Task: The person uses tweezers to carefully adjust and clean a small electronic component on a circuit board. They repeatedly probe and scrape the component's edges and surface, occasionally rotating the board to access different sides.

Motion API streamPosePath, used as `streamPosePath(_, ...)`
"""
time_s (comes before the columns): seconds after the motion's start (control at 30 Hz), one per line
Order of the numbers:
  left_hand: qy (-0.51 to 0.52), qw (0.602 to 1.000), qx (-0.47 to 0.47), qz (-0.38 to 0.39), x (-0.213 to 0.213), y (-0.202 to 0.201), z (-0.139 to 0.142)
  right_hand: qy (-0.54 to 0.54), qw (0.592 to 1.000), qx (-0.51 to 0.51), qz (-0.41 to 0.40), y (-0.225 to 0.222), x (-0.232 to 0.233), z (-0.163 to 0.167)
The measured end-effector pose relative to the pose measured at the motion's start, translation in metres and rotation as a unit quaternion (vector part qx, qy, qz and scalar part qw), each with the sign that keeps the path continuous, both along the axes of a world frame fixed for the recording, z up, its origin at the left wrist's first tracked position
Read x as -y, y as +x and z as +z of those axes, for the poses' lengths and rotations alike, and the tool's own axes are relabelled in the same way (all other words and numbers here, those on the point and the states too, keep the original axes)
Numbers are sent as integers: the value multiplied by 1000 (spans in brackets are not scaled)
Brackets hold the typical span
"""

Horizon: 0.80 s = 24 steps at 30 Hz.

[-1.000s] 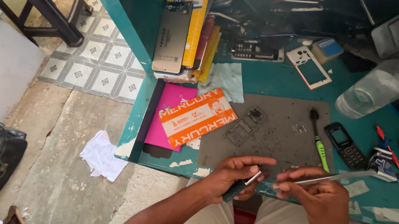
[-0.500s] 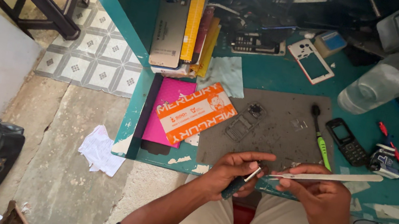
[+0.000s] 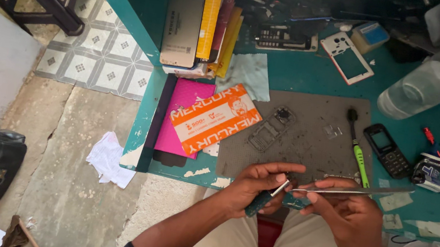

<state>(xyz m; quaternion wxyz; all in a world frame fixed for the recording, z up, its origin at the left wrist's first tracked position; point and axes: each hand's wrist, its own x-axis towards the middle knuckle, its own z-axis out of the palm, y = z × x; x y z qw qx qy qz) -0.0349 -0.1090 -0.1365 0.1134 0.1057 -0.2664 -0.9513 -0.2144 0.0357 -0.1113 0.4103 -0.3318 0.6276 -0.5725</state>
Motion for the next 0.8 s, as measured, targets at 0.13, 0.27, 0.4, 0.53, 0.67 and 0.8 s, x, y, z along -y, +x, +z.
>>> streamPosePath(0.13, -10, 1000, 11, 2, 0, 0, 2, -92, 996, 1, 16, 1, -2, -3)
streamPosePath(0.27, -16, 1000, 21, 1, -3, 1, 4, -90, 996, 0, 22, 1, -5, -2)
streamPosePath(0.4, -20, 1000, 15, 7, -6, 0, 12, -57, 998, 11, 6, 2, -8, 3)
streamPosePath(0.53, -20, 1000, 6, 12, -9, 0, 17, -90, 996, -11, 4, 7, -10, 3)
streamPosePath(0.67, -23, 1000, -2, 14, -13, 2, 18, -69, 997, -25, -30, 13, -12, -1)
streamPosePath(0.8, -48, 998, 20, 20, -13, 5, 19, -80, 995, -35, -44, 17, -11, -3)
